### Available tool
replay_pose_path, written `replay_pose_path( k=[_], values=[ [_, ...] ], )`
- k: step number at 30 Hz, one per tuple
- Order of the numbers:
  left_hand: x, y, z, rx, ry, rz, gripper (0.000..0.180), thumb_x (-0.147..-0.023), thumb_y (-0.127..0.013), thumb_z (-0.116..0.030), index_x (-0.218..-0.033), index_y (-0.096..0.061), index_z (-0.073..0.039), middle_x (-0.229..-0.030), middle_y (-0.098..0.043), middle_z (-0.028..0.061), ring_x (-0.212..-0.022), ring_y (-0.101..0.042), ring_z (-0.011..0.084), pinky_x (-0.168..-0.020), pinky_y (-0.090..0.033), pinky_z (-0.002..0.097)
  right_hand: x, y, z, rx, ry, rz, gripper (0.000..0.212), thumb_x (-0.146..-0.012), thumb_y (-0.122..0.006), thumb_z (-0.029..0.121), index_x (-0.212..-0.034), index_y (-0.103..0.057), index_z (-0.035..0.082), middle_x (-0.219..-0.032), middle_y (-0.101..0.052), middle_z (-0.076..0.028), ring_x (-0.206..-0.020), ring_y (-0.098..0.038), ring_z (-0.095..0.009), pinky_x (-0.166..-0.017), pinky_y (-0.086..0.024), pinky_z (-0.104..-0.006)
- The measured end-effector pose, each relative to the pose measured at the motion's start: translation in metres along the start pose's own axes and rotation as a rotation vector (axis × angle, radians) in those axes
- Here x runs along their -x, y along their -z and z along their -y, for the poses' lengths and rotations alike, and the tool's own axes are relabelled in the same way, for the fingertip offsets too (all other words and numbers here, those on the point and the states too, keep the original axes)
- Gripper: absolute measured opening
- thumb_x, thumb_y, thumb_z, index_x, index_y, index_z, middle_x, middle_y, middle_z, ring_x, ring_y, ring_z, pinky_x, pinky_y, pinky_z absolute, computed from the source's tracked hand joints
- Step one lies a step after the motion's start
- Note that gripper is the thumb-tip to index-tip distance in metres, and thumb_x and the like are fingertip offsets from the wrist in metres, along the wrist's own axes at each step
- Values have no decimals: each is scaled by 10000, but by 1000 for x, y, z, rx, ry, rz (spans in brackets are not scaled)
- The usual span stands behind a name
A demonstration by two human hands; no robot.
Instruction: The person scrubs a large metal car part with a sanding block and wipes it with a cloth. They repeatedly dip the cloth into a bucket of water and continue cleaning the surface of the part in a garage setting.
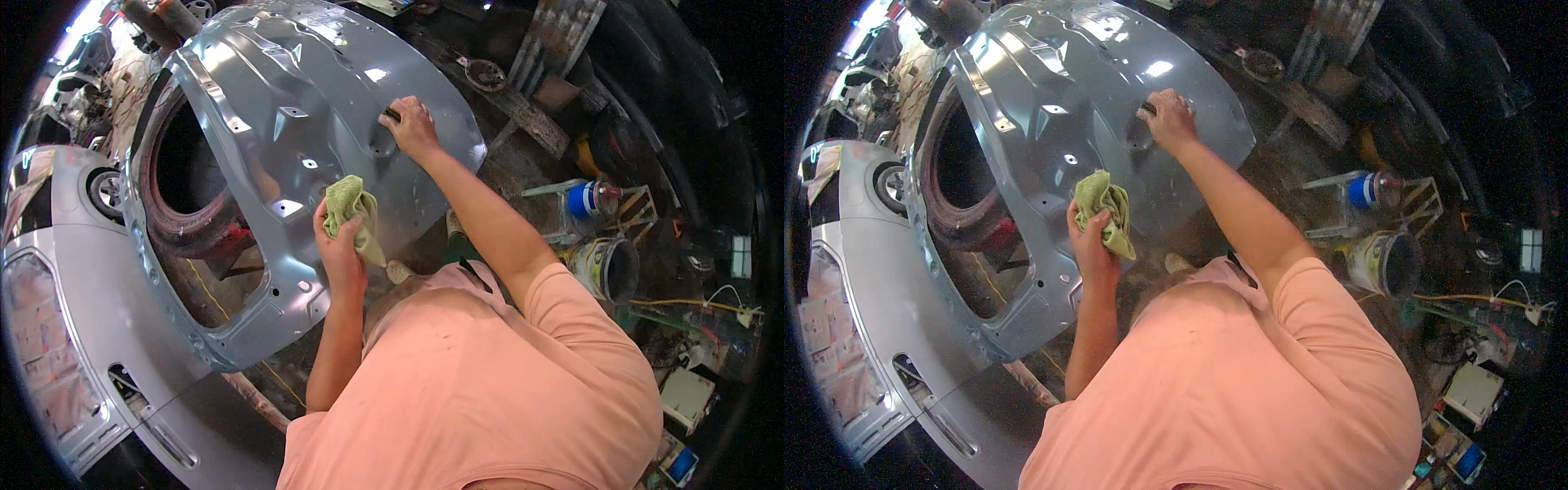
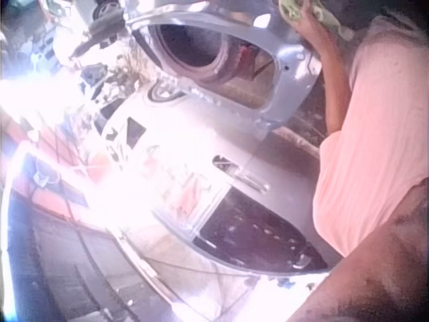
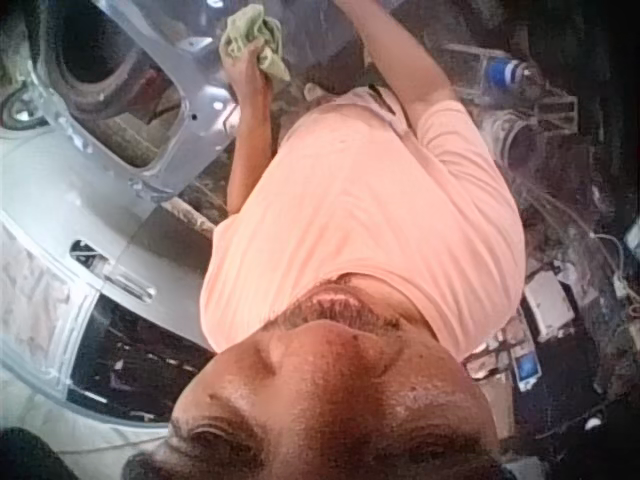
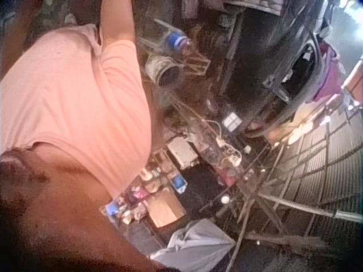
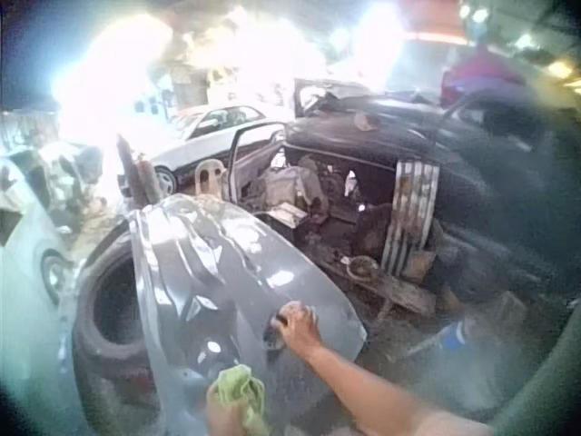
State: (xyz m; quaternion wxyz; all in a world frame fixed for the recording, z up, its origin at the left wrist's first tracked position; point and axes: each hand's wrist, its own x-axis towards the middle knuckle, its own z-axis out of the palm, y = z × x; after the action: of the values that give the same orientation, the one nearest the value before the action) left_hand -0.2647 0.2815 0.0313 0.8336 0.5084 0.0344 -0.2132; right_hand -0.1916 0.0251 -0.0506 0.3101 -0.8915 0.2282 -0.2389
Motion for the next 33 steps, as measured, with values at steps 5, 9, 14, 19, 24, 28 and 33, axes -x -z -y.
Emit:
replay_pose_path(
  k=[5,9,14,19,24,28,33],
  values=[
    [-3,-13,6,25,-13,-81,596,-856,-641,15,-1415,-445,-52,-1263,-597,108,-1114,-629,215,-947,-537,353,-2,5,-15,1,334,112,275,-865,-782,327,-1013,-678,121,-1501,-450,-137,-1368,-416,-401,-1148,-337,-510],
    [-10,-31,14,24,-35,-86,596,-862,-647,9,-1416,-437,-51,-1260,-599,110,-1112,-632,218,-940,-541,349,-14,-2,-14,-116,289,109,275,-865,-786,328,-1023,-682,128,-1558,-388,-151,-1413,-359,-418,-1187,-298,-515],
    [-22,-63,23,25,-76,-141,583,-861,-650,-11,-1404,-438,-44,-1234,-601,107,-1077,-644,221,-909,-553,356,-26,9,-25,-84,373,157,247,-887,-769,306,-983,-668,102,-1569,-382,-147,-1429,-358,-408,-1177,-304,-501],
    [-41,-91,33,34,-126,-207,580,-853,-661,-48,-1391,-444,-51,-1188,-606,103,-1031,-662,230,-870,-574,362,-16,13,-22,-215,447,289,263,-901,-755,279,-993,-614,77,-1550,-397,-153,-1442,-345,-405,-1188,-302,-498],
    [-76,-114,32,-253,-292,-268,551,-884,-652,-27,-1400,-458,-45,-1275,-577,102,-1134,-619,223,-961,-529,361,-32,19,-45,-270,470,295,251,-941,-713,238,-1017,-549,63,-1500,-436,-200,-1395,-390,-429,-1157,-331,-506],
    [-118,-117,41,-1004,-642,-314,587,-850,-700,-65,-1397,-489,-33,-1358,-535,164,-1315,-490,343,-1123,-397,468,-80,-16,-31,-415,330,205,234,-968,-671,218,-1049,-533,48,-1462,-469,-217,-1345,-437,-437,-1143,-333,-512],
    [-136,-121,45,-1627,-742,-322,679,-805,-760,-178,-1431,-507,-106,-1493,-408,206,-1442,-295,483,-1198,-264,575,-153,-96,-36,-283,134,74,298,-979,-633,273,-1160,-544,53,-1481,-450,-196,-1403,-392,-407,-1212,-237,-560]
  ],
)
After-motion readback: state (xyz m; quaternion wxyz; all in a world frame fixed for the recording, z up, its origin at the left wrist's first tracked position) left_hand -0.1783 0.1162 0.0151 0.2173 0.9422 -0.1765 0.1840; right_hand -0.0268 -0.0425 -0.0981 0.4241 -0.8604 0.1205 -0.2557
